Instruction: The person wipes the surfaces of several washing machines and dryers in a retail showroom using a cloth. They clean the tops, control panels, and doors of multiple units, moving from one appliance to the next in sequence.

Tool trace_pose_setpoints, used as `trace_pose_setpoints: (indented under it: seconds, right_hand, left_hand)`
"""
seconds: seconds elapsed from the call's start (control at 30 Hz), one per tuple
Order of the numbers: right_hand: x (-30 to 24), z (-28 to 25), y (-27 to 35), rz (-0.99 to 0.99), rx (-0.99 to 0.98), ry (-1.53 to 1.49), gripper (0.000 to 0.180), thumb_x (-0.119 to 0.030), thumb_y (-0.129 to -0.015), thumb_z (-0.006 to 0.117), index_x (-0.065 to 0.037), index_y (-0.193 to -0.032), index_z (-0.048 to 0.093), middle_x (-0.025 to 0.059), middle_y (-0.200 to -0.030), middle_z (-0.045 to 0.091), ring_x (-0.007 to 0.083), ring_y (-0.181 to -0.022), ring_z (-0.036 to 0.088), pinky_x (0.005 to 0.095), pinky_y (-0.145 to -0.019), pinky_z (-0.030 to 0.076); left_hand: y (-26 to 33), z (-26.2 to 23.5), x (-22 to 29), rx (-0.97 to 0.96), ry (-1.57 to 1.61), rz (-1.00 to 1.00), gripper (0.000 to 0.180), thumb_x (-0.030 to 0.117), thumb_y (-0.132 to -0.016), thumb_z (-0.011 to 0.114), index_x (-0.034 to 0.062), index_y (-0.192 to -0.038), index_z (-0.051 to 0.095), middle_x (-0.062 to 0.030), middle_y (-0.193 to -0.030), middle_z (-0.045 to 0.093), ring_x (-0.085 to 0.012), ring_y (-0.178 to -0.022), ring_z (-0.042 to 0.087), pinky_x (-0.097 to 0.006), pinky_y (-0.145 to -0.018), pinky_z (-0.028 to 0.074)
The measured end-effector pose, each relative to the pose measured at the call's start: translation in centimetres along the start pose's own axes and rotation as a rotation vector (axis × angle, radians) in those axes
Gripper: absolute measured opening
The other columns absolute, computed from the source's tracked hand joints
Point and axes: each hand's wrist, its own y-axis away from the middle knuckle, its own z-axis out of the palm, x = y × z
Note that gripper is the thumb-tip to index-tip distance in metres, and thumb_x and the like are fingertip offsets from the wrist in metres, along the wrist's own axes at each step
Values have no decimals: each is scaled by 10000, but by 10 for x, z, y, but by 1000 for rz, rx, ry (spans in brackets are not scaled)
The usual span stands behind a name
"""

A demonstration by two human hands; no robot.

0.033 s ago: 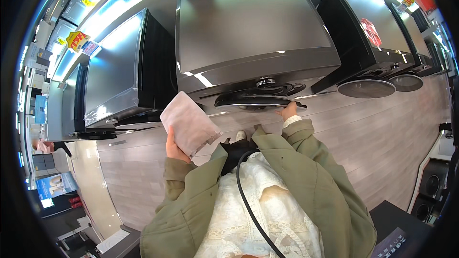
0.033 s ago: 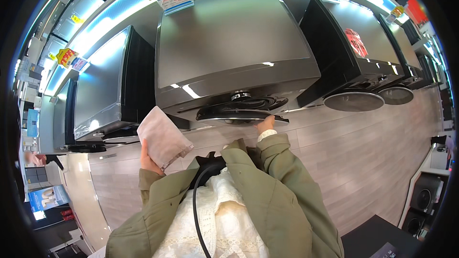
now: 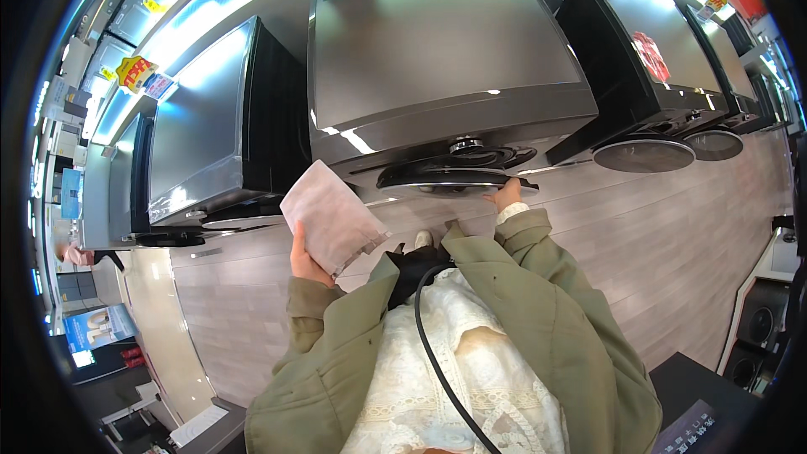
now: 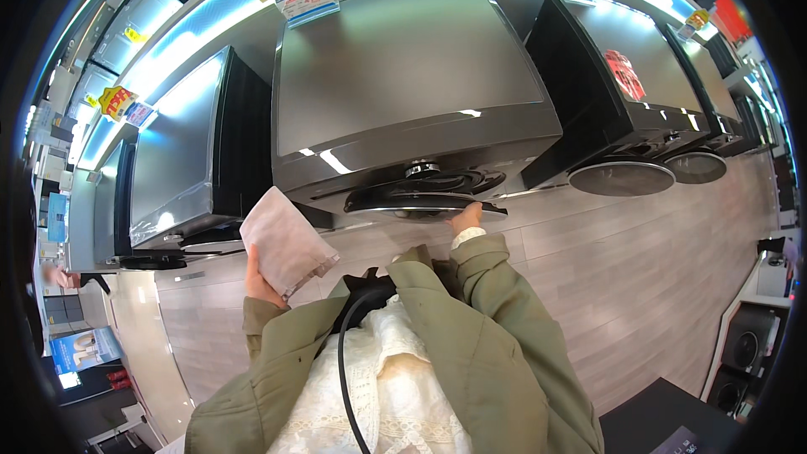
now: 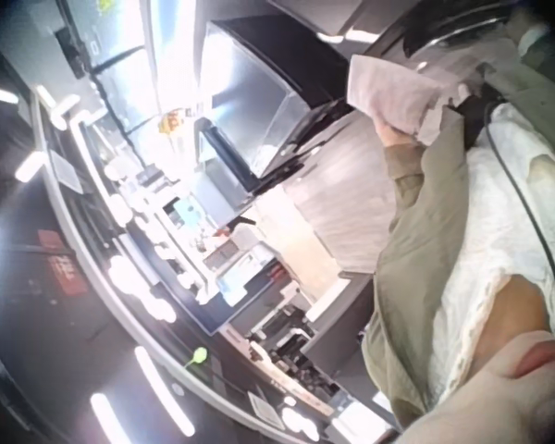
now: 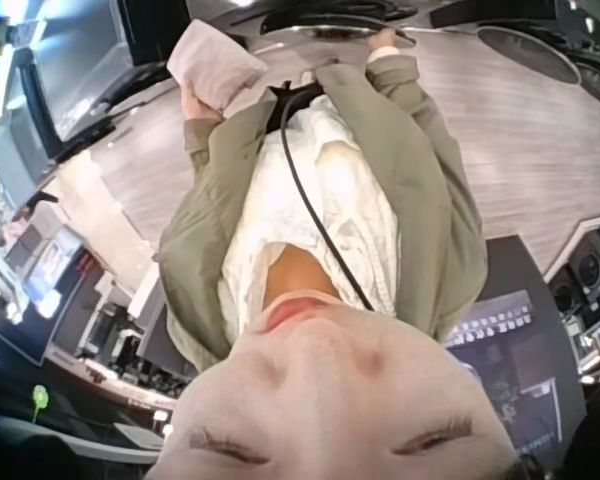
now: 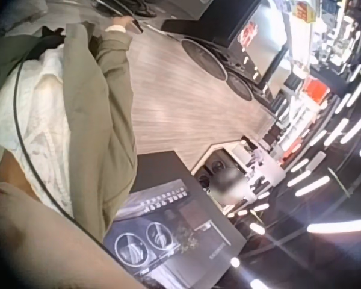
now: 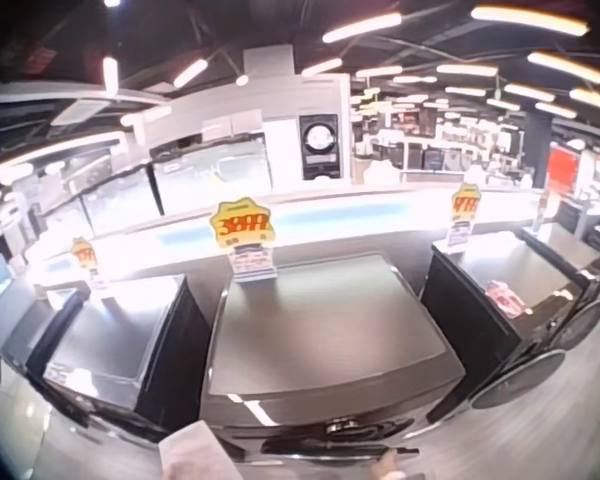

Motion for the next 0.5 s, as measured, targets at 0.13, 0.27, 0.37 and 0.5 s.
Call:
trace_pose_setpoints:
  seconds: [0.13, 0.27, 0.37, 0.5]
  right_hand:
    - [-2, -3, 1, 31, -23, -19, 651, -497, -910, 270, -143, -1453, 203, 100, -1518, 183, 379, -1370, 192, 643, -1057, 82]
    - [2, -2, 5, 24, -29, -22, 666, -548, -926, 246, -155, -1458, 169, 92, -1519, 182, 374, -1381, 164, 668, -1043, 67]
    - [-7, -12, 1, 81, -60, -39, 667, -543, -932, 266, -153, -1460, 150, 98, -1518, 175, 390, -1376, 165, 680, -1035, 73]
    - [-4, -6, 18, 60, -54, -20, 662, -542, -936, 266, -148, -1458, 159, 106, -1514, 177, 419, -1363, 176, 691, -1027, 88]
  left_hand:
    - [-2, 4, 2, 32, -39, -7, 603, 440, -929, 453, 50, -1376, 340, -146, -1346, 457, -331, -1200, 477, -474, -999, 391]
    - [1, 20, 5, -150, 21, -12, 607, 443, -937, 428, 41, -1382, 331, -160, -1364, 437, -342, -1219, 457, -484, -1025, 363]
    - [-9, 26, 7, -164, 2, 13, 595, 420, -937, 444, 33, -1376, 336, -155, -1364, 439, -339, -1221, 457, -479, -1026, 364]
    - [-19, 38, 6, -173, -21, 17, 585, 407, -932, 464, 37, -1370, 348, -149, -1349, 455, -331, -1205, 473, -471, -1013, 377]
